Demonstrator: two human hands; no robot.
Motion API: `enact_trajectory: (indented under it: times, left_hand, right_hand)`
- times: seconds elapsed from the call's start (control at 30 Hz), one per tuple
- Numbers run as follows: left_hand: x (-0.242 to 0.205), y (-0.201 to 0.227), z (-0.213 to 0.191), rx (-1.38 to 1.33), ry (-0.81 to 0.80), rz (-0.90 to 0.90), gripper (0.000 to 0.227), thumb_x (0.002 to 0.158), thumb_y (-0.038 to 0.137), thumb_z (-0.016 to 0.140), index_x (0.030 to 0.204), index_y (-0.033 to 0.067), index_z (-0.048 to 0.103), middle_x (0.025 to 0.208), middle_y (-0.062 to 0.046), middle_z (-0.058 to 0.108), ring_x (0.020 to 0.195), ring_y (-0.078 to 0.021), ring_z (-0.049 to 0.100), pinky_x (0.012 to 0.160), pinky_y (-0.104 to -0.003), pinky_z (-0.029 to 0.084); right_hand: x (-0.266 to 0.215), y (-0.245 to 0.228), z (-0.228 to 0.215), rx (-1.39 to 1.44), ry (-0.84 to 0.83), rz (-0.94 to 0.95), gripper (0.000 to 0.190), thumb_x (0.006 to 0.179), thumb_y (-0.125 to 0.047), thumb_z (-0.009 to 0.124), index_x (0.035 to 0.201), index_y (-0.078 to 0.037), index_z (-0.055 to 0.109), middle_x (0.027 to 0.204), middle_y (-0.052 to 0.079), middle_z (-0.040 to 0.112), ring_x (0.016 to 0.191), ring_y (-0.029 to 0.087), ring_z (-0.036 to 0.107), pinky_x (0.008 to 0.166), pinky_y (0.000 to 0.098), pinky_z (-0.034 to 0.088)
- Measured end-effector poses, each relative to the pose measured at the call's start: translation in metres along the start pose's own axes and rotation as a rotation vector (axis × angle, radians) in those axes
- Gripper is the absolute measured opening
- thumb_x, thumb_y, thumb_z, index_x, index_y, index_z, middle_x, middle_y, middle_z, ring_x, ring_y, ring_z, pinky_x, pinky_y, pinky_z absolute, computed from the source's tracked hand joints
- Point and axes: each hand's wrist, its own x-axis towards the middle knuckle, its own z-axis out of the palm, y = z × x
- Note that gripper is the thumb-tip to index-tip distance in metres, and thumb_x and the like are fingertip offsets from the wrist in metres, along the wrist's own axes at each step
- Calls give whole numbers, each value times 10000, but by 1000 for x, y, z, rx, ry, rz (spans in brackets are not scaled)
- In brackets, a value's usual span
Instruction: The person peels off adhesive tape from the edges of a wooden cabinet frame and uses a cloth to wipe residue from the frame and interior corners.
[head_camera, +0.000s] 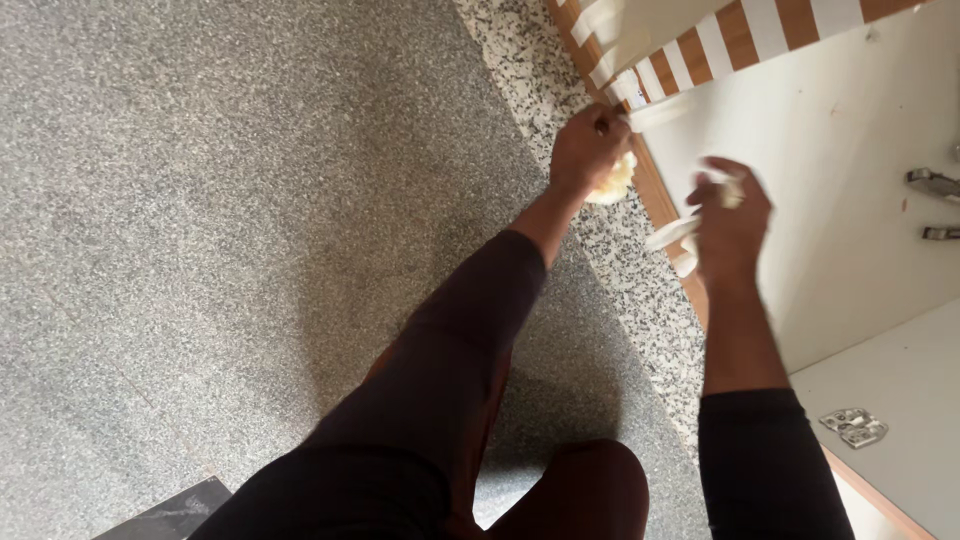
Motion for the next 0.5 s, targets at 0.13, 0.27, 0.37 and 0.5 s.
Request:
enact_trajectory:
  times: [0.13,0.27,0.37,0.5]
  left_hand:
    - [-28,10,-19,-83,-221,109,205,995,257,655,988,74,747,878,-79,761,764,-203,679,694,-329,565]
    - [-35,18,-18,-363,-314,208,164,912,211,646,994,113,749,936,-28,764,843,-120,738,720,-304,646]
    - [-20,24,-20,-270,-16,151,228,993,270,607,990,115,773,951,-48,790,814,-150,748,744,-302,628]
    - [-29,33,-21,-178,290,254,231,989,282,672,1070,76,740,961,-95,784,858,-207,764,753,-342,628]
  right_hand:
    - [3,-19,30,-496,-71,-708,520,803,-1,797,1301,-19,651,1026,172,673,812,291,684,728,395,576]
    - [34,-10,49,-566,-66,-457,143,1005,-53,749,1119,6,684,902,158,673,796,300,663,696,398,515]
    - [56,-2,31,-464,118,-696,124,1038,-23,669,1143,42,671,983,141,711,939,231,712,843,363,565]
    - [50,5,0,-272,237,-411,319,1139,-208,731,953,27,620,874,103,675,720,191,629,638,337,508]
